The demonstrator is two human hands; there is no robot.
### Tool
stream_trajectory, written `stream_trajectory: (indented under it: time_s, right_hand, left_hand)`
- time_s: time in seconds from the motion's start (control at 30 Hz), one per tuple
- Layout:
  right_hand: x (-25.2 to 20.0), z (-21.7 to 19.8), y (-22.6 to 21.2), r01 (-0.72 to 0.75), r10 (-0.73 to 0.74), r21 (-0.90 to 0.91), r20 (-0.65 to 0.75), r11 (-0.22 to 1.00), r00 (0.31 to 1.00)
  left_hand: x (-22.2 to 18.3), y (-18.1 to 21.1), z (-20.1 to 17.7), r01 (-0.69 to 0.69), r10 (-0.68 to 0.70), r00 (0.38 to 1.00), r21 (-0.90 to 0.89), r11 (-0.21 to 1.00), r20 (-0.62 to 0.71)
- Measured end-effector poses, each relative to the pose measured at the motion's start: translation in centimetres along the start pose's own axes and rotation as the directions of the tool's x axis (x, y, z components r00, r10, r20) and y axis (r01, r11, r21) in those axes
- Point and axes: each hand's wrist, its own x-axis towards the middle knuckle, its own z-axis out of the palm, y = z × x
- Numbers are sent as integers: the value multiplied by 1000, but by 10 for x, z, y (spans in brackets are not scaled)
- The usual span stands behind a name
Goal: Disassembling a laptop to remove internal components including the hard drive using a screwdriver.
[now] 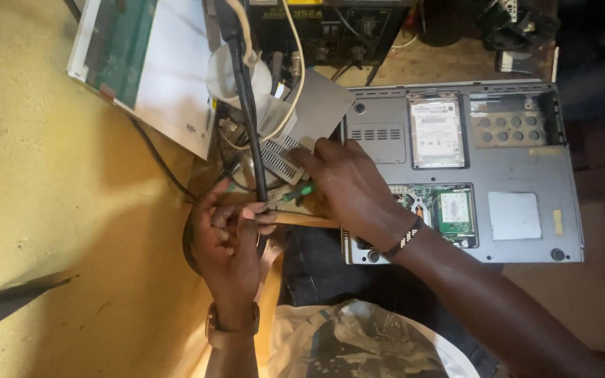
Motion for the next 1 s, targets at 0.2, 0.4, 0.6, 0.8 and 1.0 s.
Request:
stream_trajectory:
  time_s: [0.2, 0.4, 0.6, 0.8, 1.0]
  right_hand:
    - [-9, -19, 0, -44, 44, 64, -6, 997, 999]
    - [-12, -28, 30, -134, 114, -194, -109, 972, 987]
    - [-2, -18, 47, -45, 33, -97, -127, 994, 991]
    - [5, -23, 35, -172, 173, 30, -52, 985, 984]
    - [8, -11, 46, -151, 154, 44, -88, 988, 984]
  left_hand:
    - [-5, 8, 7, -95, 110, 988, 134, 986, -108]
    - [-5, -9, 17, -456, 433, 888, 174, 873, 153]
    - [4, 12, 33, -648, 382, 725, 381, 659, 573]
    - [3, 16, 42, -605, 307, 770, 489, 628, 559]
    - [1, 17, 44, -573, 266, 798, 545, 613, 540]
